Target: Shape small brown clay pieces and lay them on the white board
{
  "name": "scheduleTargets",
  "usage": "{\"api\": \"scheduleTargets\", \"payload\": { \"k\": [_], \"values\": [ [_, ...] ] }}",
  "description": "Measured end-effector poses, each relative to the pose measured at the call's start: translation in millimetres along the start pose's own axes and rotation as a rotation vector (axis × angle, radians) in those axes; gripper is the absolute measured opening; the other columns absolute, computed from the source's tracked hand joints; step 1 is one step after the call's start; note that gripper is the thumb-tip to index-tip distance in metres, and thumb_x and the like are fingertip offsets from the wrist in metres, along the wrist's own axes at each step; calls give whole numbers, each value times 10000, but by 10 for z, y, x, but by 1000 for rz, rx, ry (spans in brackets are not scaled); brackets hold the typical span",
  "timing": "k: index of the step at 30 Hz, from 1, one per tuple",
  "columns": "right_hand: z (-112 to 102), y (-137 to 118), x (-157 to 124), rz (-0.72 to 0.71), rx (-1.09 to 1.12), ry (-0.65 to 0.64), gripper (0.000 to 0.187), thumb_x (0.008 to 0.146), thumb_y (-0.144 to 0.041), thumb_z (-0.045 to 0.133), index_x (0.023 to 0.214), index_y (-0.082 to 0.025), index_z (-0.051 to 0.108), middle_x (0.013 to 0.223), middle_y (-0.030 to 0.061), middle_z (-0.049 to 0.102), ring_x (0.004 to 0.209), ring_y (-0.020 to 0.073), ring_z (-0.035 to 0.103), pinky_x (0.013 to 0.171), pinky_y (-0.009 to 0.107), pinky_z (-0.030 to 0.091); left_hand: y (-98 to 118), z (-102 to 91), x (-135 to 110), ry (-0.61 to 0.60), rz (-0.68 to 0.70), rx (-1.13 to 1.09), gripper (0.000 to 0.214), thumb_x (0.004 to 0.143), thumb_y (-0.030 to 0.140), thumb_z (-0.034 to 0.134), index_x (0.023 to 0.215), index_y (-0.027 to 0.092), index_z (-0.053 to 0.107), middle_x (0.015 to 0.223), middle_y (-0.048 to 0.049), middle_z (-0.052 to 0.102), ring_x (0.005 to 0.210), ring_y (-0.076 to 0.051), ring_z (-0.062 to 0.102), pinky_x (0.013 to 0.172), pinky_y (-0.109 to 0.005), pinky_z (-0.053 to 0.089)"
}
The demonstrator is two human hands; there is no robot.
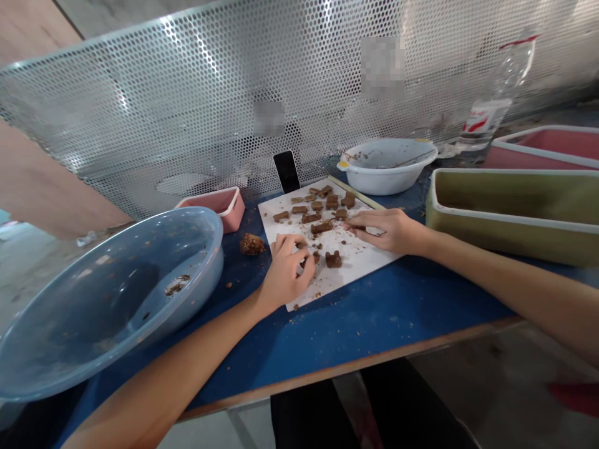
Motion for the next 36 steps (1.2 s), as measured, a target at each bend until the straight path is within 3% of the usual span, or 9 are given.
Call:
{"api": "scheduleTargets", "payload": {
  "k": [10, 16, 21, 27, 36],
  "values": [
    [-22, -7, -10, 84, 26, 7, 332, 1102, -309, 614, 1374, -227, 785, 1179, 63, 879, 1050, 237, 859, 1083, 367, 681, 0, 1, -5, 6, 8, -8, 276, 1098, 239, 548, 858, 198, 679, 1189, -132, 665, 1182, -313, 543, 1018, -538, 464],
    [-21, -10, -11, 44, 7, 3, 336, 1118, -259, 575, 1396, -220, 760, 1088, 49, 888, 955, 205, 863, 963, 310, 701, -7, 4, -6, 8, 14, -4, 279, 1097, 233, 550, 853, 195, 678, 1195, -135, 668, 1185, -314, 548, 1034, -538, 461],
    [-12, 4, -10, 24, -18, -10, 381, 1122, -253, 591, 1487, -236, 698, 1203, 46, 877, 966, 192, 864, 917, 283, 693, -3, 5, -1, 13, 9, 10, 267, 1089, 235, 563, 853, 202, 684, 1187, -128, 674, 1172, -316, 557, 1023, -533, 467],
    [-4, 65, -30, 26, -17, -33, 232, 1117, -284, 619, 1266, -248, 794, 1071, 14, 889, 937, 185, 856, 881, 264, 661, -6, 6, 0, 16, 6, 17, 265, 1089, 230, 566, 854, 206, 688, 1192, -127, 672, 1190, -319, 560, 1023, -529, 469],
    [6, 68, -28, 80, 0, -107, 207, 1129, -296, 558, 1052, -227, 737, 784, -14, 799, 691, 144, 751, 661, 254, 530, 1, 0, 0, 15, 7, -2, 259, 1086, 217, 559, 858, 201, 680, 1187, -125, 667, 1182, -315, 549, 1036, -539, 467]
  ]
}}
Point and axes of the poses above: each hand's wrist, its own x-axis towards the middle knuckle, its own z-axis out of the palm, y = z × x, the point moved 4 cm from there along x, towards the middle knuckle
